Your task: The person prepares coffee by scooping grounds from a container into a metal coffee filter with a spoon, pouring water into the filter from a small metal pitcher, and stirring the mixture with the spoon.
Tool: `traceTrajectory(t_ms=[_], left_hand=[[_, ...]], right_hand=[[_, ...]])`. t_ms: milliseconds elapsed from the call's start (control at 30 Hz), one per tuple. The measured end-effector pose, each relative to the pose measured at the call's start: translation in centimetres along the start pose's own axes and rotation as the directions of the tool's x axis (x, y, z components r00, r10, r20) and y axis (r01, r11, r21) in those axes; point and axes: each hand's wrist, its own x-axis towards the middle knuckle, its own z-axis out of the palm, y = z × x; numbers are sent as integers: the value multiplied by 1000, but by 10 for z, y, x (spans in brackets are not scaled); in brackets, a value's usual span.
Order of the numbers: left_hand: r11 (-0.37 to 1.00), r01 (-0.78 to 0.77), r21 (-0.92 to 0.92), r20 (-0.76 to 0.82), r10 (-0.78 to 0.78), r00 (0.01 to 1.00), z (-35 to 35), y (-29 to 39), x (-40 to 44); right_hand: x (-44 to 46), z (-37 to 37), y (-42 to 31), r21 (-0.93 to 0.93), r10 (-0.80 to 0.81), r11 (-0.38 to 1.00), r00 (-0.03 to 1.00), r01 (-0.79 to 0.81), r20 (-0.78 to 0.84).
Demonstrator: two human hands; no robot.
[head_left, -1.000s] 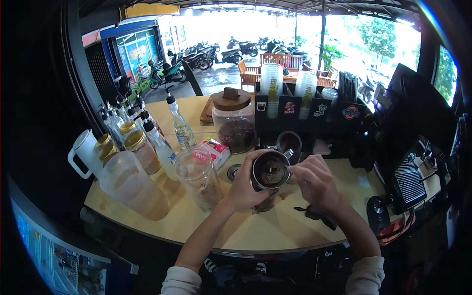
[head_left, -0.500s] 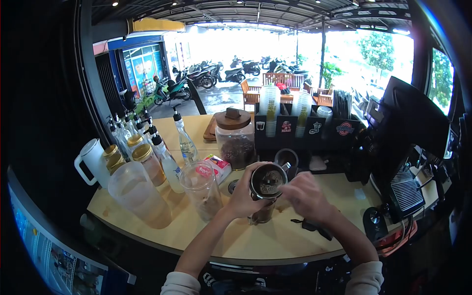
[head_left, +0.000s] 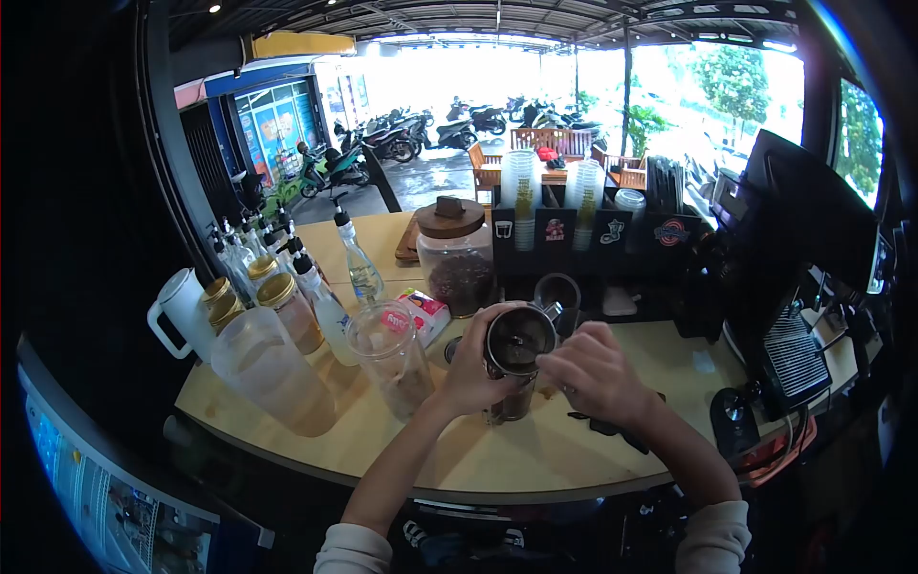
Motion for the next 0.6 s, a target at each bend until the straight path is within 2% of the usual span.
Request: traceTrajectory(t_ms=[100, 167, 233, 333, 467, 600], left_hand=[[1000, 8, 4, 1, -8, 1000, 3, -1, -5], [1000, 2, 6, -8, -2, 1000, 1, -2, -1], [999, -14, 29, 2, 14, 1000, 1, -4, -3], [999, 30, 23, -8, -29, 1000, 2, -6, -6], [998, 43, 48, -13, -42, 999, 0, -7, -8], [995, 98, 5, -50, -98, 994, 2, -4, -8]], right_hand=[[-5, 0, 2, -56, 68, 996, 997, -69, -27], [-4, 2, -3, 25, 65, 998, 998, -65, 2], [-1, 3, -5, -22, 16, 1000, 1000, -16, 11], [0, 1, 2, -32, 134, 990, 989, -136, -58], [-3, 8, -6, -22, 31, 999, 1000, -31, 3], [-1, 7, -1, -14, 161, 987, 987, -161, -9]])
